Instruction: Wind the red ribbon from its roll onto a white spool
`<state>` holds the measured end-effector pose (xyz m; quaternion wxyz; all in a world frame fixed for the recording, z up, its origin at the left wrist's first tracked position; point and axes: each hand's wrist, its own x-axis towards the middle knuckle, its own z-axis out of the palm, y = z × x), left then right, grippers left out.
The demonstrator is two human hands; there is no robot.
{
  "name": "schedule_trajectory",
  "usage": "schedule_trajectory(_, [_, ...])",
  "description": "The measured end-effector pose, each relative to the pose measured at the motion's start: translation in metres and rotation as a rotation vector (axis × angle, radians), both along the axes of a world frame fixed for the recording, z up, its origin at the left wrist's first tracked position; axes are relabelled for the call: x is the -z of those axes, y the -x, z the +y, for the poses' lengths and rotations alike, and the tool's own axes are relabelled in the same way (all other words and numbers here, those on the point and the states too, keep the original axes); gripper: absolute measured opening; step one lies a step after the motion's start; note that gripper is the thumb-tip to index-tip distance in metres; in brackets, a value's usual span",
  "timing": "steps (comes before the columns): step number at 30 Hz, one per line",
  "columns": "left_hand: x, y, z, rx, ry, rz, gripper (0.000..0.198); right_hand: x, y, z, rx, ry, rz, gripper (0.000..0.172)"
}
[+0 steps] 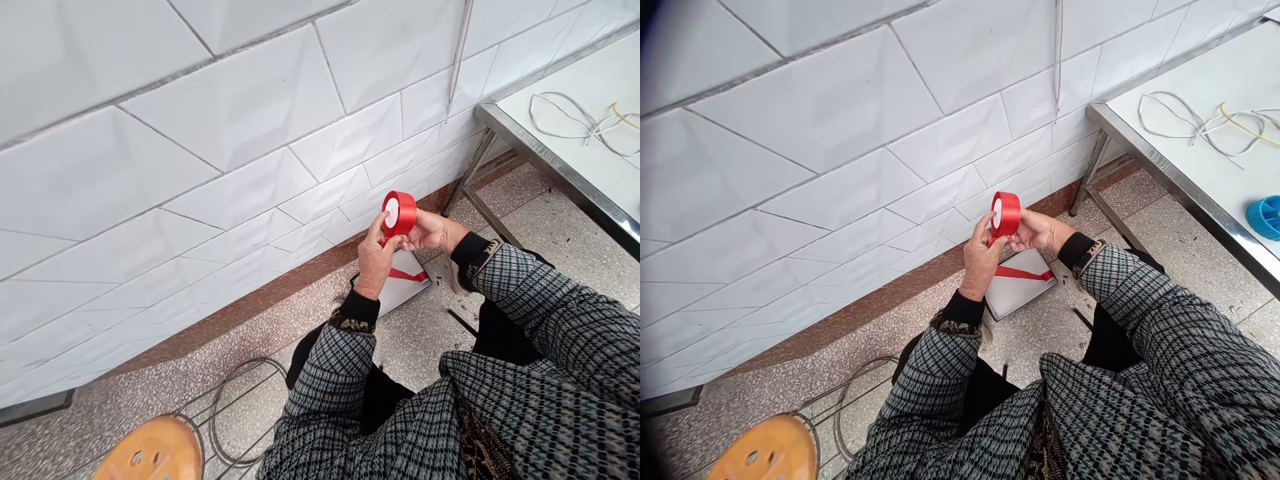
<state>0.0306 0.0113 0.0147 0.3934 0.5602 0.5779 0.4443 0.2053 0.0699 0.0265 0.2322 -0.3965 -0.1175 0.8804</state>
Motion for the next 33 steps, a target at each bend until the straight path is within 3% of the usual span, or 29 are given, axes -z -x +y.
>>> schedule_trajectory(3, [0.002,0.005,0.003,0.108,-0.03,-0.005,0.058,0.002,-0.002,0.0,-0.01,0.01,-0.005,0.032])
schedule_trajectory(7, [0.007,0.011,0.007,0.146,-0.031,-0.002,0.054,0.003,-0.003,0.0,-0.023,0.047,-0.032,0.034])
schedule_trajectory(14, [0.012,0.017,0.013,0.286,0.133,-0.154,0.059,0.004,-0.003,-0.002,-0.05,0.063,-0.03,0.034])
schedule_trajectory(23, [0.007,0.021,0.014,0.295,0.135,-0.189,0.055,-0.002,0.003,-0.008,-0.059,0.03,-0.071,0.037])
schedule_trajectory(27, [0.001,0.025,0.013,0.327,0.169,-0.257,0.06,-0.005,0.002,-0.009,-0.092,-0.122,-0.123,0.03])
schedule_trajectory(31, [-0.007,0.027,0.014,0.361,0.246,-0.433,0.074,-0.006,-0.001,-0.009,-0.073,-0.429,-0.262,0.013])
schedule_trajectory(33, [-0.009,0.026,0.013,0.377,0.281,-0.484,0.077,-0.003,-0.003,-0.007,-0.058,-0.582,-0.34,0.016])
